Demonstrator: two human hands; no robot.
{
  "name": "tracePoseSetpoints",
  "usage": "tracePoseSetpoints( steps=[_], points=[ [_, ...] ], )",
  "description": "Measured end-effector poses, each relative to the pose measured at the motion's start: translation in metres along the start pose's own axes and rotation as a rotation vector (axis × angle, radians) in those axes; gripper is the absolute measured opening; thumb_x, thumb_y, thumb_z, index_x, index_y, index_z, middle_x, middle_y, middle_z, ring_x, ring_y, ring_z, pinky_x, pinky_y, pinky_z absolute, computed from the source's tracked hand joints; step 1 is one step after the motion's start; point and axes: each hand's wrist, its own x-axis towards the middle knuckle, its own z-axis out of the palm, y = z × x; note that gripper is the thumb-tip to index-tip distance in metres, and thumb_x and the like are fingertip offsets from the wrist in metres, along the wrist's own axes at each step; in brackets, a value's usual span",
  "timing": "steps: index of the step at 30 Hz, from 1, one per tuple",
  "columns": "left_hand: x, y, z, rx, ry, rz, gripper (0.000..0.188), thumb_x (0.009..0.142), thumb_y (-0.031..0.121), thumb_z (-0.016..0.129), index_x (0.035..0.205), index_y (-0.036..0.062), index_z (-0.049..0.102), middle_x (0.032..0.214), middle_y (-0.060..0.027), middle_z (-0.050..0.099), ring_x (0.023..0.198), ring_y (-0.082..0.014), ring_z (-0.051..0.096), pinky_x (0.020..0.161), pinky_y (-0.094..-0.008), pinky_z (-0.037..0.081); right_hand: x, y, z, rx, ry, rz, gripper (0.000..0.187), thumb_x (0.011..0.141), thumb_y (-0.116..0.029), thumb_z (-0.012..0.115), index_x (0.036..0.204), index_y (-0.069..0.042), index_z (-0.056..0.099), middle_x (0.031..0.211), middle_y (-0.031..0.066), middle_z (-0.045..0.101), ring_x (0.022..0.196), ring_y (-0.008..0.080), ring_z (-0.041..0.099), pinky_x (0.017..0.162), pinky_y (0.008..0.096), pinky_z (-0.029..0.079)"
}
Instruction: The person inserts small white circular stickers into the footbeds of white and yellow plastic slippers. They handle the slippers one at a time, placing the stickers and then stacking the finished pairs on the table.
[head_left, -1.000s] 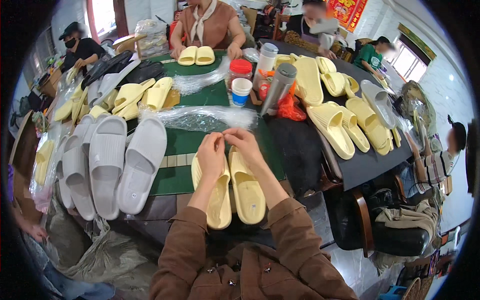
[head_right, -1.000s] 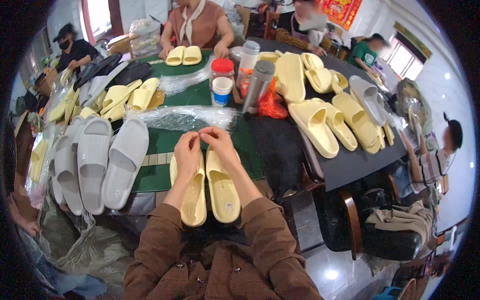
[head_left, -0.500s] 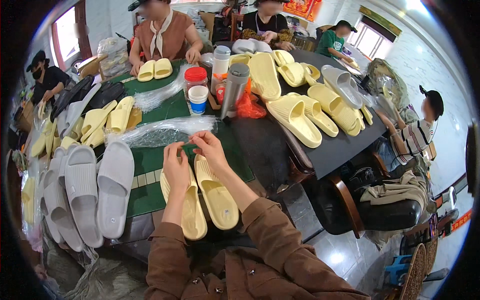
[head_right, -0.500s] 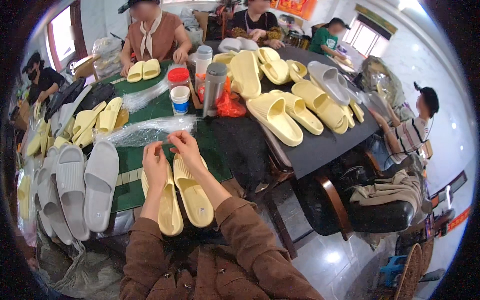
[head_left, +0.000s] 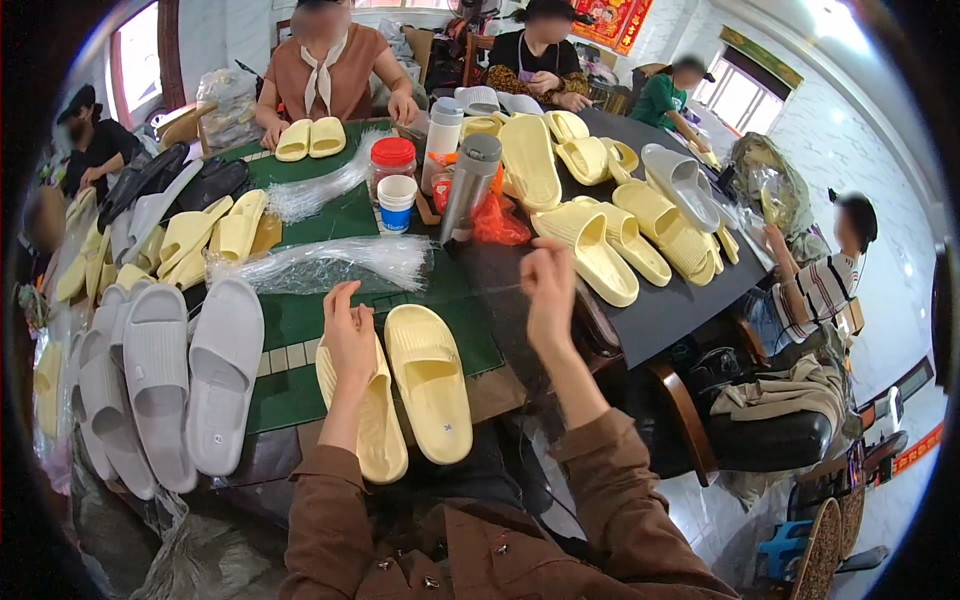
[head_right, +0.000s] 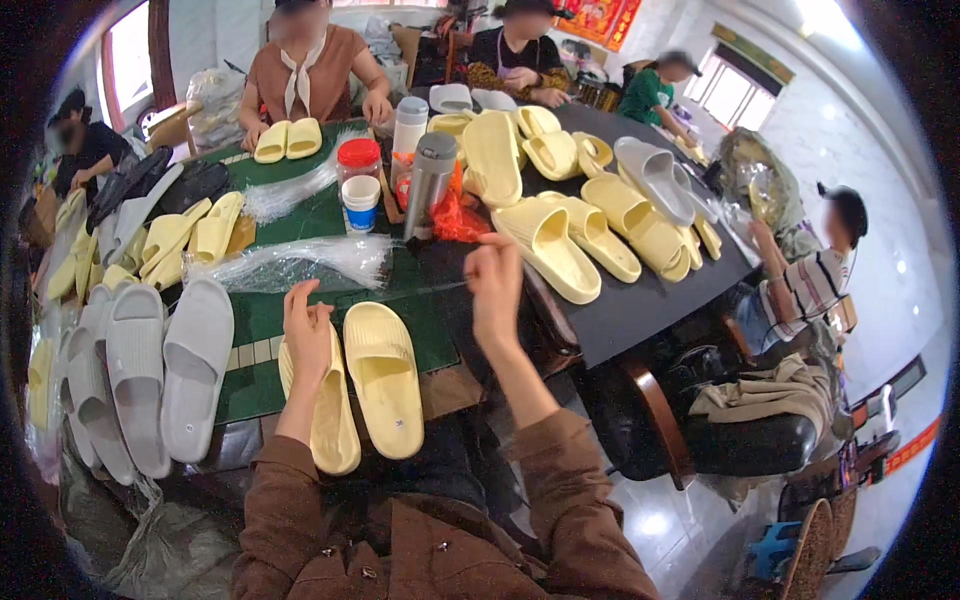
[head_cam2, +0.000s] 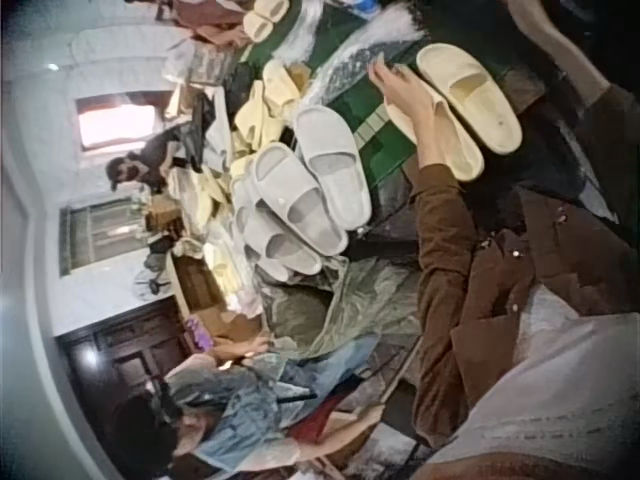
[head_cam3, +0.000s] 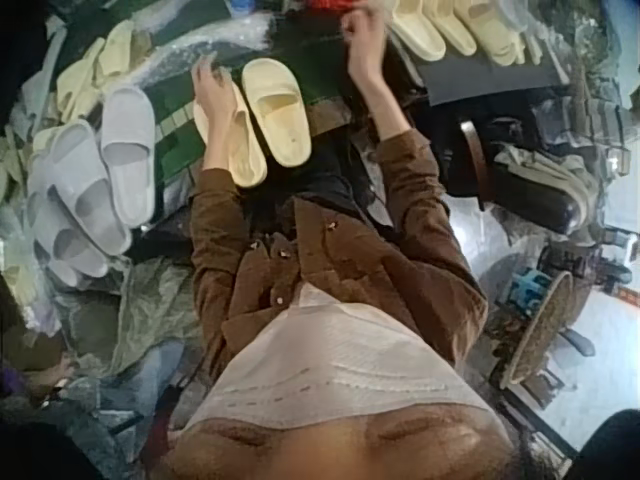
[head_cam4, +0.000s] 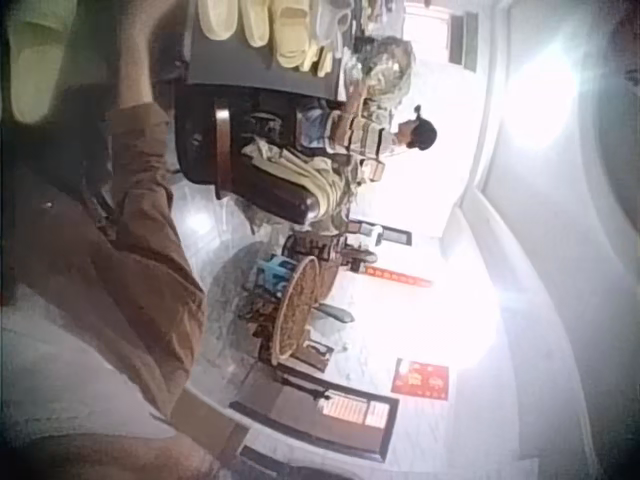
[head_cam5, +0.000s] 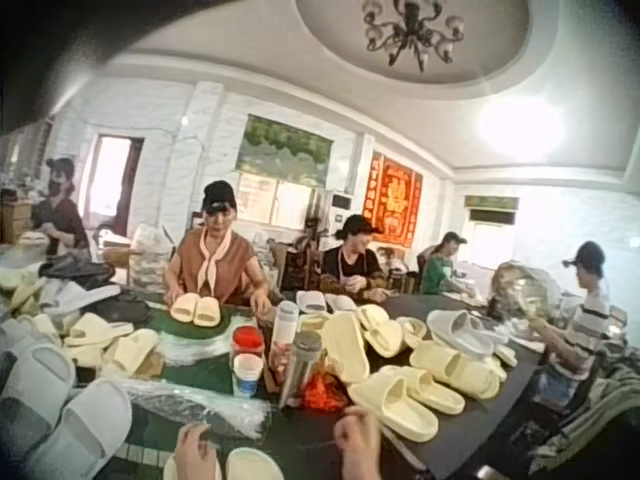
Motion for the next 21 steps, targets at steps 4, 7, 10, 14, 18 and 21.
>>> tracePoseSetpoints(
  steps=[4,7,10,14,18,21],
  points=[
    [0.0,0.012,0.005,-0.168,-0.08,-0.12,0.023,0.096,0.002,0.046,0.115,0.0002,0.059,0.111,-0.0122,0.058,0.077,-0.0188,0.064,0.071,-0.0296,0.053,0.034,-0.023,-0.057,-0.299,0.092,-0.145,0.014,0.098,-0.012,0.046,0.105,-0.004,0.053,0.073,-0.0013,0.049,0.061,0.0043,0.037,0.054,0.0204,0.029],
    [0.002,0.007,0.004,-0.129,-0.139,-0.074,0.021,0.099,0.006,0.045,0.112,-0.0007,0.061,0.094,-0.0112,0.065,0.077,-0.0183,0.065,0.071,-0.0289,0.053,0.028,-0.026,-0.058,-0.421,-0.084,-0.092,0.014,0.097,-0.009,0.045,0.102,-0.001,0.055,0.074,0.0005,0.053,0.063,0.0058,0.042,0.056,0.0219,0.034],
    [0.002,0.003,0.004,-0.074,-0.048,-0.026,0.021,0.095,0.003,0.048,0.113,-0.001,0.06,0.098,-0.0144,0.066,0.088,-0.022,0.066,0.078,-0.0324,0.052,0.004,-0.007,-0.035,-0.492,-0.347,-0.03,0.015,0.096,-0.006,0.047,0.101,-0.001,0.06,0.075,0.0013,0.06,0.064,0.0053,0.048,0.057,0.0218,0.039],
    [0.001,0.005,0.002,0.02,0.047,0.104,0.029,0.092,-0.003,0.048,0.118,0.0002,0.058,0.111,-0.0168,0.063,0.101,-0.0308,0.063,0.084,-0.0358,0.05,-0.035,0.011,0.013,-0.535,-0.7,0.077,0.018,0.095,-0.006,0.05,0.108,-0.001,0.062,0.081,0.0032,0.065,0.07,0.0072,0.056,0.063,0.0235,0.047],
    [-0.002,0.018,-0.003,0.019,0.024,0.184,0.035,0.087,-0.008,0.049,0.12,0.0019,0.058,0.113,-0.0166,0.063,0.1,-0.031,0.063,0.084,-0.0348,0.049,-0.058,0.013,0.055,-0.363,-0.815,0.263,0.05,0.097,-0.013,0.052,0.144,-0.009,0.033,0.109,0.0121,0.067,0.089,0.0126,0.063,0.076,0.0284,0.052],
    [-0.004,0.028,-0.004,-0.018,0.001,0.202,0.037,0.086,-0.009,0.048,0.119,0.0037,0.059,0.112,-0.0169,0.063,0.096,-0.0307,0.063,0.082,-0.0336,0.049,-0.058,0.044,0.072,-0.118,-0.701,0.38,0.052,0.1,-0.019,0.049,0.147,-0.009,0.029,0.128,0.0137,0.058,0.106,0.0155,0.058,0.086,0.0313,0.05]
  ],
)
